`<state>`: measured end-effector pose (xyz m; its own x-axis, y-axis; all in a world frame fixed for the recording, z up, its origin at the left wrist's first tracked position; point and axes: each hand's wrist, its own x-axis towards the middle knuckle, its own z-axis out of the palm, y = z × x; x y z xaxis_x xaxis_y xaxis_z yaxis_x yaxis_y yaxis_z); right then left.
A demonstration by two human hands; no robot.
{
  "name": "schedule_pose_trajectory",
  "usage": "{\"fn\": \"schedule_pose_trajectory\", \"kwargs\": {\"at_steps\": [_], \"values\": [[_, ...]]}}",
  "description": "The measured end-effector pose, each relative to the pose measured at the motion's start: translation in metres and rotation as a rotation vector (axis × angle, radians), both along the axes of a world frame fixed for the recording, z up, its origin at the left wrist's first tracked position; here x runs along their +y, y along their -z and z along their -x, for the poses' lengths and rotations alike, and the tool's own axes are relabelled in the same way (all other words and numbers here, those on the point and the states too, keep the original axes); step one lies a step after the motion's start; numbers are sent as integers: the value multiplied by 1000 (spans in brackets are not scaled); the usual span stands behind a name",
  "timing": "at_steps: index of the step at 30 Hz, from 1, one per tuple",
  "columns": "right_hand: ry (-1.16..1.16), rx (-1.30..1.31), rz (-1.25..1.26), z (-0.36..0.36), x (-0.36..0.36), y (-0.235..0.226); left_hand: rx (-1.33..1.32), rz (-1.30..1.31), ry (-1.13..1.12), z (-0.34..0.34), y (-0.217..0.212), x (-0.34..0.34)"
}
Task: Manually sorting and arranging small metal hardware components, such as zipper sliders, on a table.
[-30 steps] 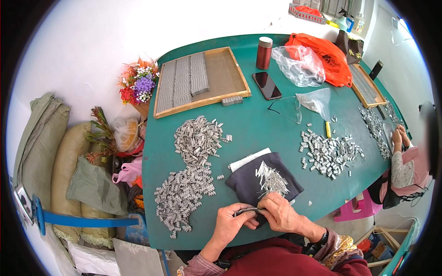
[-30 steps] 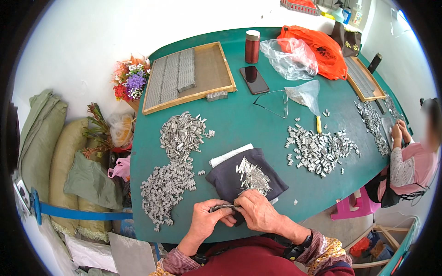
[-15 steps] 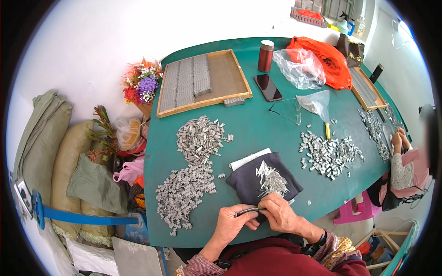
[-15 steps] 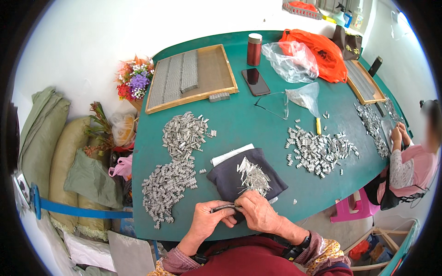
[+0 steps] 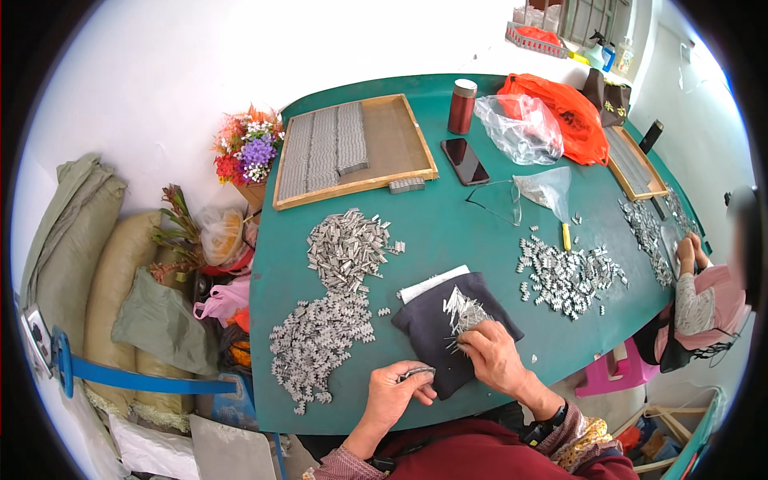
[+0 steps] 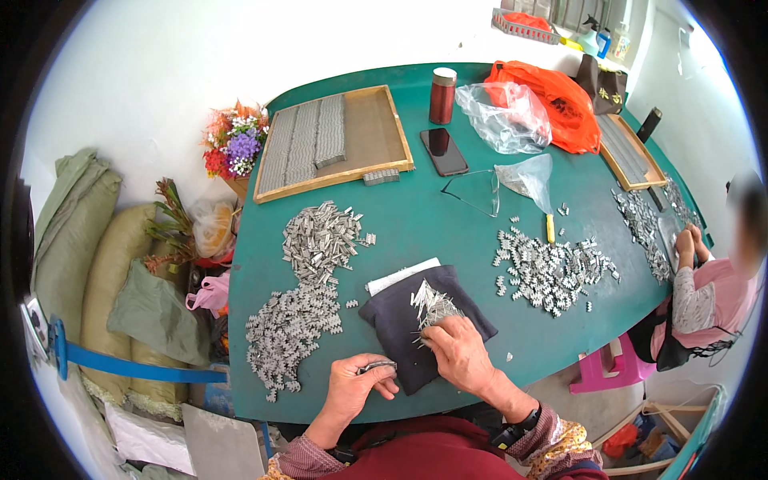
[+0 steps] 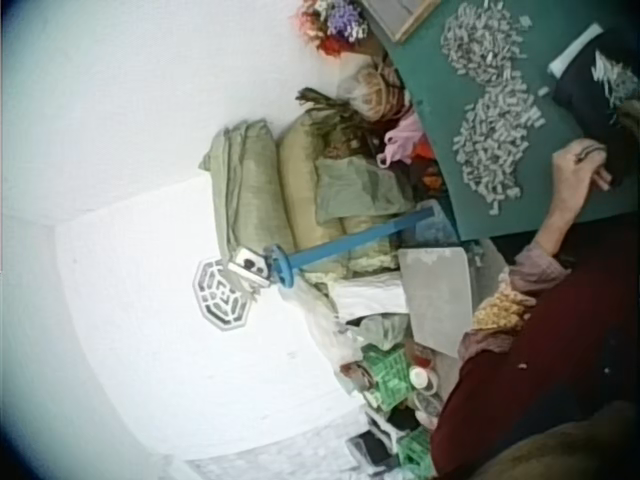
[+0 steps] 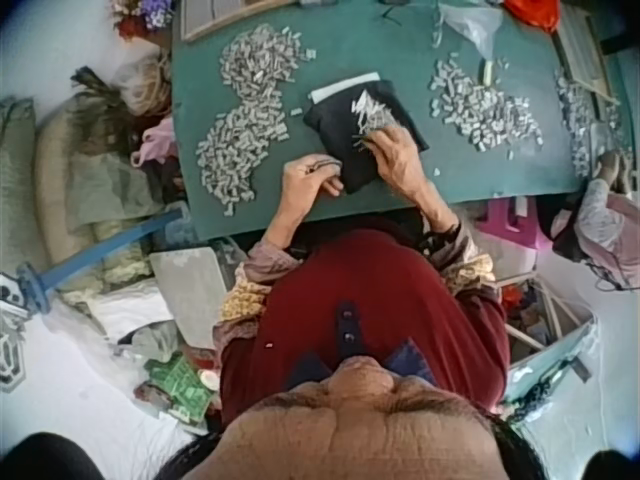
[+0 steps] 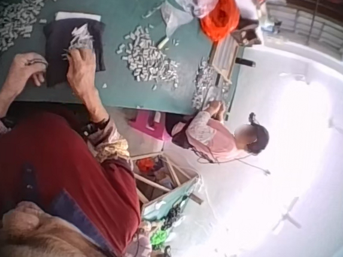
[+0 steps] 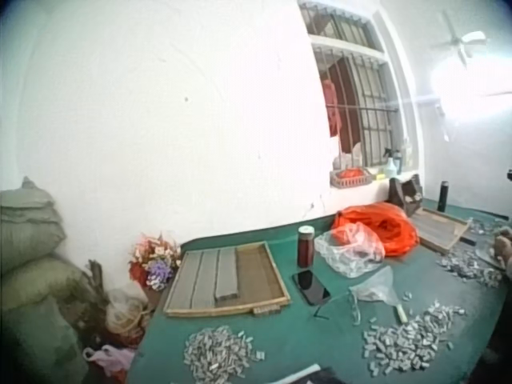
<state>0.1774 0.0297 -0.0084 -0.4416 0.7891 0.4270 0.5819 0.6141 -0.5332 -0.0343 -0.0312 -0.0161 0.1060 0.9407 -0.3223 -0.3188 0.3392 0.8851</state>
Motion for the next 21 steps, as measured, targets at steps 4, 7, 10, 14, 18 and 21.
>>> {"fn": "schedule_pose_trajectory", "kwargs": {"at_steps": [4,7,10,14,18,21], "values": [[-29,-78,-15,7,11,2,-7,-2,3,2,4,-1],[-91,-181,-64,16,21,3,1,18,3,5,4,-2],[-124,-372,-67,18,27,-2,2,22,5,7,3,-2],[-134,-333,-81,17,30,-1,-8,24,1,8,4,-3],[-70,-179,32,12,28,-6,-11,17,19,6,5,-2],[-110,-57,113,10,23,-10,4,16,38,3,4,1]]}}
